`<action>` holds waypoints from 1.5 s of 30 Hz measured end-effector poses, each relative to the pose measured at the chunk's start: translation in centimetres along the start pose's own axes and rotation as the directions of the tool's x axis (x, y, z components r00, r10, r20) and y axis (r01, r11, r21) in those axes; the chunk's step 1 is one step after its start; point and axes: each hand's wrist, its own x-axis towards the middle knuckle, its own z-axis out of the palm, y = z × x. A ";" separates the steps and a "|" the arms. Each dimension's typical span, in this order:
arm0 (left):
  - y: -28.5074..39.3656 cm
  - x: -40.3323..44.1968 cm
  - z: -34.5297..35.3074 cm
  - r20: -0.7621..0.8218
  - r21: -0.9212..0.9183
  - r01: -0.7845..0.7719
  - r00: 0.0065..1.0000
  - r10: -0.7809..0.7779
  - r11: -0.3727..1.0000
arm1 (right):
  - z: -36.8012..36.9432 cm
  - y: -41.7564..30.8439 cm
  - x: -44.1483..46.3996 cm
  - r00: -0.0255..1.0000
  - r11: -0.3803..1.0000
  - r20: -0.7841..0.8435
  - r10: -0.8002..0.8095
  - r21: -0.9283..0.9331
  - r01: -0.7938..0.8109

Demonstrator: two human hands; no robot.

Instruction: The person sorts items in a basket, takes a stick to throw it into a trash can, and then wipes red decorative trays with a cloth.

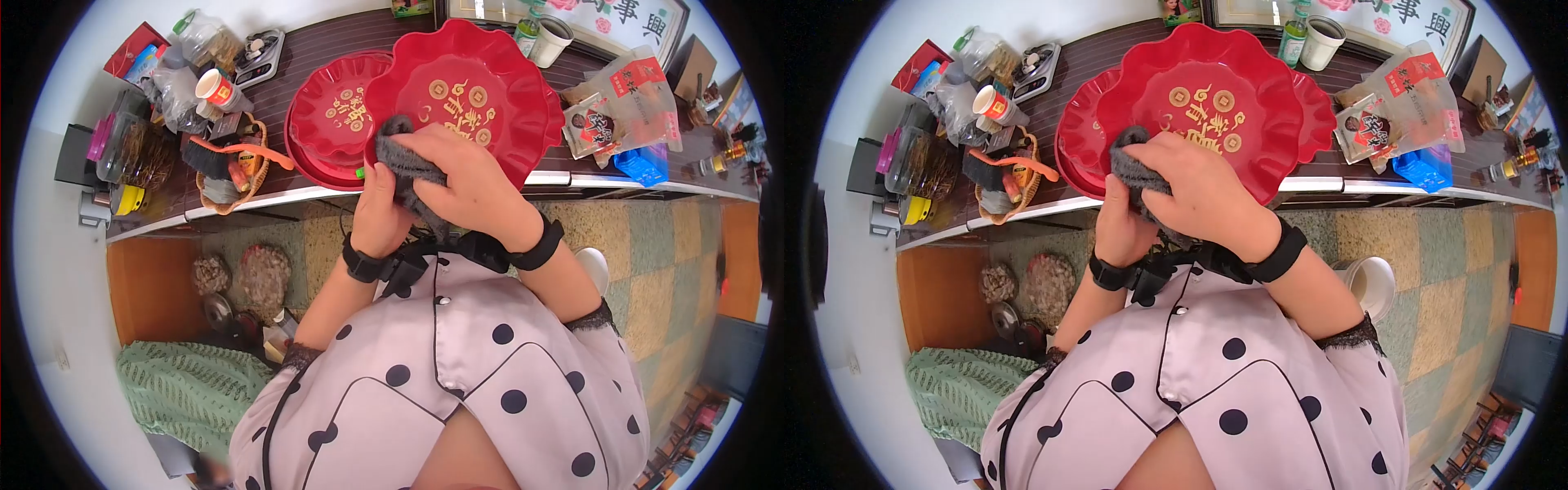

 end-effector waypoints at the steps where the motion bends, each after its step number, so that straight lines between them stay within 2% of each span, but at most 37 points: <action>1: 0.2 -0.2 0.3 -0.014 0.070 -0.013 1.000 0.014 0.997 | -0.2 -0.2 0.0 0.999 0.999 0.038 -0.010 0.049 0.008; 2: 0.2 -0.2 0.5 -0.015 0.067 -0.012 1.000 0.013 0.998 | -0.6 -0.5 -0.1 0.999 0.999 0.040 -0.008 0.047 0.006; 4: 0.1 0.0 0.9 -0.079 -0.035 -0.074 0.994 0.071 0.997 | -1.6 -1.0 -0.2 0.982 0.993 0.165 0.087 -0.088 -0.073; 8: 2.4 0.7 -0.2 -0.119 0.058 -0.171 0.977 0.177 0.984 | -1.1 0.1 -2.3 0.972 0.975 0.205 0.116 -0.209 -0.072; 10: 3.3 0.7 -0.8 -0.195 0.144 -0.224 0.949 0.249 0.964 | -1.6 0.5 -3.0 0.938 0.953 0.255 0.234 -0.250 -0.170; 11: 3.6 0.8 -0.6 -0.220 0.059 -0.248 0.942 0.255 0.967 | -1.9 0.7 -3.3 0.937 0.953 0.255 0.237 -0.248 -0.174; 12: 3.2 0.8 -1.8 -0.221 0.061 -0.242 0.943 0.250 0.968 | -2.1 0.9 -3.5 0.950 0.952 0.209 0.233 -0.250 -0.178; 13: 2.7 0.9 -3.0 -0.229 0.339 -0.257 0.910 0.345 0.905 | -2.4 1.2 -3.7 0.960 0.950 0.162 0.228 -0.253 -0.183; 15: 2.1 1.0 -3.8 -0.207 0.589 -0.243 0.877 0.434 0.771 | -3.1 1.3 -3.6 0.961 0.930 0.122 0.249 -0.309 -0.202; 16: 2.5 1.3 -2.1 -0.271 0.365 -0.265 0.887 0.374 0.893 | -3.4 1.5 -3.5 0.961 0.906 0.083 0.263 -0.364 -0.216; 17: 2.8 1.5 -1.1 -0.320 0.118 -0.277 0.898 0.301 0.954 | -4.0 1.9 -3.5 0.963 0.886 0.038 0.266 -0.403 -0.229; 18: 3.0 1.6 -1.1 -0.320 0.118 -0.279 0.898 0.302 0.953 | -4.5 2.3 -3.6 0.964 0.887 0.039 0.264 -0.403 -0.227; 20: 3.7 1.5 -1.5 -0.310 0.084 -0.270 0.908 0.282 0.959 | -5.5 2.8 -3.7 0.952 0.911 -0.221 0.212 -0.309 -0.274; 21: 3.8 1.5 -1.8 -0.315 0.088 -0.272 0.905 0.286 0.958 | -5.9 3.0 -3.6 0.953 0.913 -0.217 0.211 -0.305 -0.271; 23: 3.7 1.6 -2.4 -0.390 0.087 -0.268 0.877 0.280 0.960 | -6.7 3.3 -3.6 0.904 0.939 -0.401 0.147 -0.230 -0.254; 24: 3.7 1.7 -2.3 -0.388 0.090 -0.268 0.877 0.282 0.959 | -7.1 4.1 -3.8 0.904 0.940 -0.403 0.145 -0.228 -0.253; 26: 4.1 1.7 -2.0 -0.455 0.059 -0.266 0.851 0.264 0.962 | -7.3 6.3 -4.3 0.770 0.936 -0.552 0.321 0.060 -0.347; 27: 4.2 1.6 -1.8 -0.454 0.064 -0.268 0.850 0.267 0.961 | -7.6 6.8 -4.4 0.763 0.910 -0.496 0.414 0.190 -0.370; 28: 4.3 1.6 -1.5 -0.463 0.034 -0.260 0.851 0.246 0.965 | -7.1 6.9 -4.4 0.765 0.911 -0.497 0.411 0.193 -0.364; 30: 4.5 1.7 -1.1 -0.470 0.009 -0.253 0.853 0.227 0.968 | -6.0 6.5 -4.5 0.775 0.815 -0.335 0.536 0.446 -0.370; 34: 3.5 1.8 -0.7 -0.372 -0.056 -0.175 0.917 0.142 0.983 | -3.5 4.8 -4.3 0.859 0.767 -0.160 0.487 0.548 -0.333; 35: 3.1 1.8 -0.6 -0.341 -0.073 -0.168 0.931 0.133 0.983 | -3.3 4.4 -4.1 0.858 0.767 -0.163 0.487 0.549 -0.331; 37: 3.1 1.8 -0.6 -0.307 -0.086 -0.162 0.943 0.129 0.983 | -3.0 3.7 -3.8 0.809 0.648 -0.023 0.587 0.613 -0.452; 40: 3.5 1.7 -0.9 -0.274 -0.081 -0.161 0.953 0.133 0.984 | -2.8 4.7 -4.4 0.784 0.621 -0.051 0.619 0.642 -0.449; 41: 3.5 1.6 -1.3 -0.206 -0.035 -0.145 0.969 0.135 0.989 | -3.0 4.9 -4.4 0.787 0.621 -0.047 0.615 0.643 -0.448; 42: 3.5 1.5 -1.5 -0.136 0.012 -0.132 0.982 0.132 0.991 | -3.2 5.2 -4.4 0.749 0.627 -0.091 0.656 0.618 -0.474; 43: 3.4 1.4 -1.6 -0.136 0.012 -0.136 0.981 0.137 0.991 | -3.4 5.4 -4.3 0.708 0.631 -0.139 0.692 0.592 -0.501; 44: 3.3 1.3 -1.6 -0.171 0.183 -0.167 0.965 0.198 0.969 | -3.5 5.6 -4.1 0.710 0.633 -0.140 0.690 0.592 -0.499; 45: 3.2 1.3 -1.6 -0.193 0.349 -0.183 0.946 0.262 0.919 | -3.6 5.8 -3.9 0.763 0.764 -0.271 0.587 0.498 -0.411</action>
